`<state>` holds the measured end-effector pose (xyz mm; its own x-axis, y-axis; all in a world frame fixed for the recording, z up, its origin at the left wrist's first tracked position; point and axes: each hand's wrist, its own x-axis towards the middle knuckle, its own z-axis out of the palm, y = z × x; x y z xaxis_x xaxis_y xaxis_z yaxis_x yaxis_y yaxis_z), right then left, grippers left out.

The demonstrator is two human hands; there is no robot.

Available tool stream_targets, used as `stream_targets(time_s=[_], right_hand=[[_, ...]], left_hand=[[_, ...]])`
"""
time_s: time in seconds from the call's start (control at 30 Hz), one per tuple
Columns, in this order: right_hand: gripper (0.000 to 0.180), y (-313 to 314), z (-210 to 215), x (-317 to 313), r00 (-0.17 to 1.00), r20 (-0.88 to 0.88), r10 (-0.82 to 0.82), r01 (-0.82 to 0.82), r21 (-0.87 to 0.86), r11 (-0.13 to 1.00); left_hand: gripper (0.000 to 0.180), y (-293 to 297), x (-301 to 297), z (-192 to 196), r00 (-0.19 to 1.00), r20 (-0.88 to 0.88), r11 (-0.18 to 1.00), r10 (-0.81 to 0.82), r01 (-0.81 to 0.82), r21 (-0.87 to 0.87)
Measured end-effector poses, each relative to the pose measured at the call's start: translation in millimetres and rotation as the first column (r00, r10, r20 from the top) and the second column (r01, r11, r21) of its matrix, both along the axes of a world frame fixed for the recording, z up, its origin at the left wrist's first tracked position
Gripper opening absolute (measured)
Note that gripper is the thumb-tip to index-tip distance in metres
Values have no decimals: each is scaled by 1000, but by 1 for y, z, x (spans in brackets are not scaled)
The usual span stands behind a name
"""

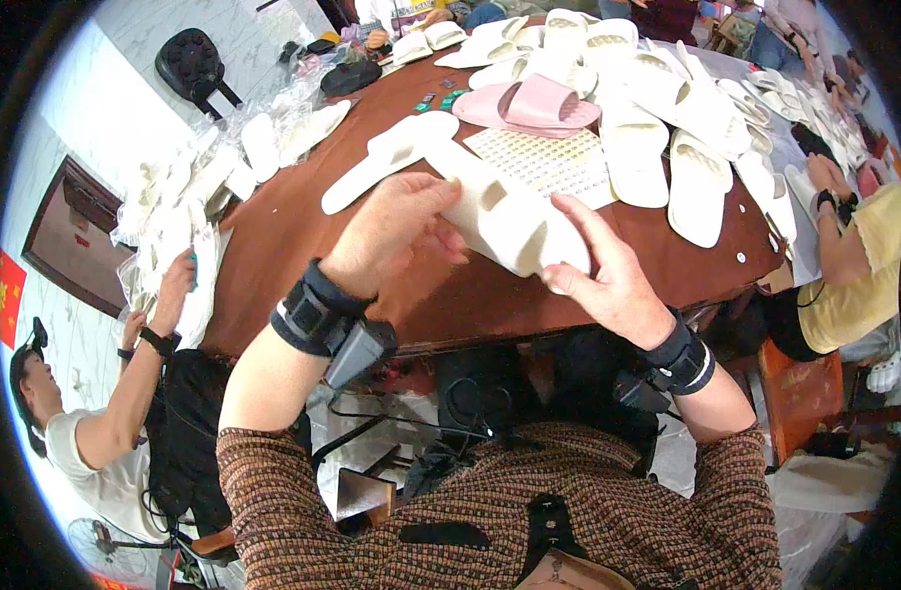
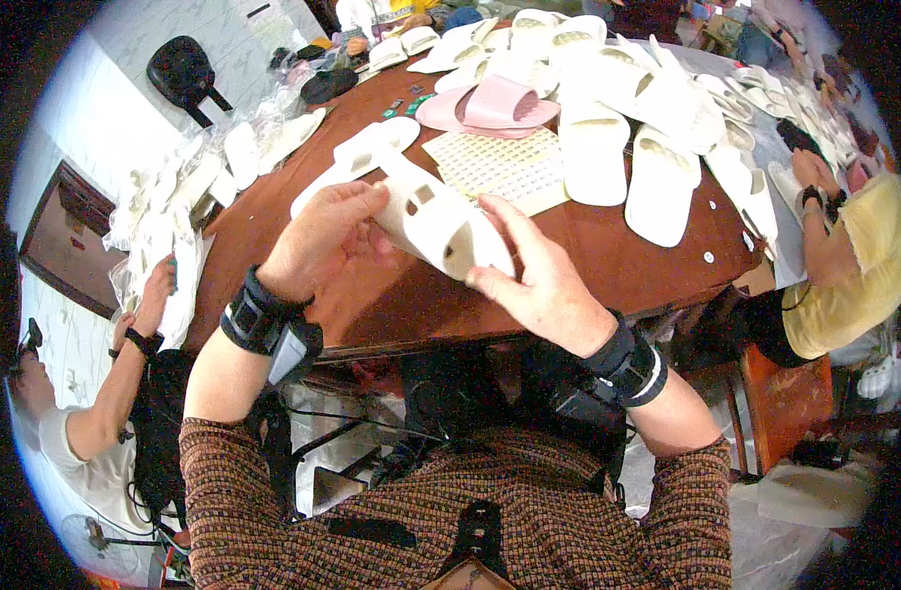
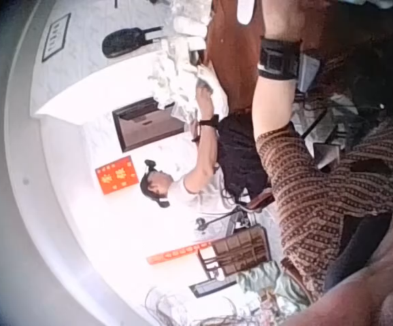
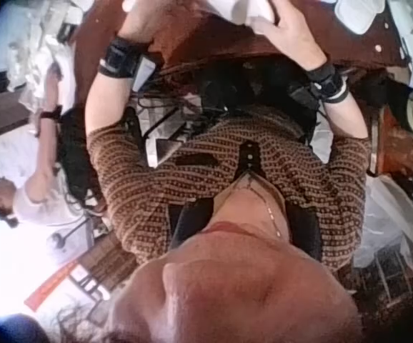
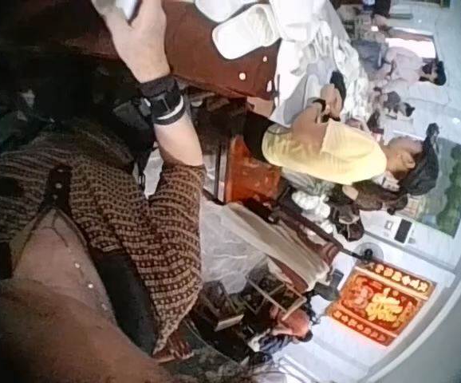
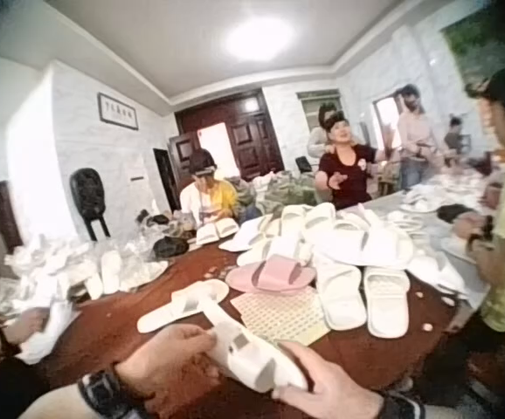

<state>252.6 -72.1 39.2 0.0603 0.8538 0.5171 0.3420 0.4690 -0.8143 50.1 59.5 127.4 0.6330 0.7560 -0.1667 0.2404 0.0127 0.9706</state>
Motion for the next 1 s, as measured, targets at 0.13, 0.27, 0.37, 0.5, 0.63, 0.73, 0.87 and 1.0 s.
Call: stream_targets(time_s=[0.13,0.27,0.37,0.5,0.63,0.73,0.87,1.0], right_hand=[[52,2,-5,14,972,-198,-125,100,-134,986],[37,9,8,31,939,-314,-140,104,-127,986],[34,13,10,48,914,-391,-109,60,-136,989],[33,15,24,61,853,-518,-61,-18,-146,989],[34,22,34,68,833,-551,-40,-68,-175,982],[34,34,34,73,824,-567,13,-150,-197,969],[35,46,33,70,829,-559,1,-179,-264,948],[35,57,31,67,838,-545,20,-219,-302,928]], left_hand=[[28,-16,-2,1,993,52,990,-103,108,-89],[23,-10,-9,15,993,-107,995,-54,63,79],[22,31,-26,18,995,-97,966,27,-1,260],[27,116,-68,13,977,-91,932,194,-154,329],[46,176,-106,-11,879,-383,842,283,-36,538],[59,189,-105,-32,854,-461,825,241,70,561],[78,194,-94,-41,764,-632,872,127,218,438],[77,210,-106,-59,776,-617,827,134,256,501]])
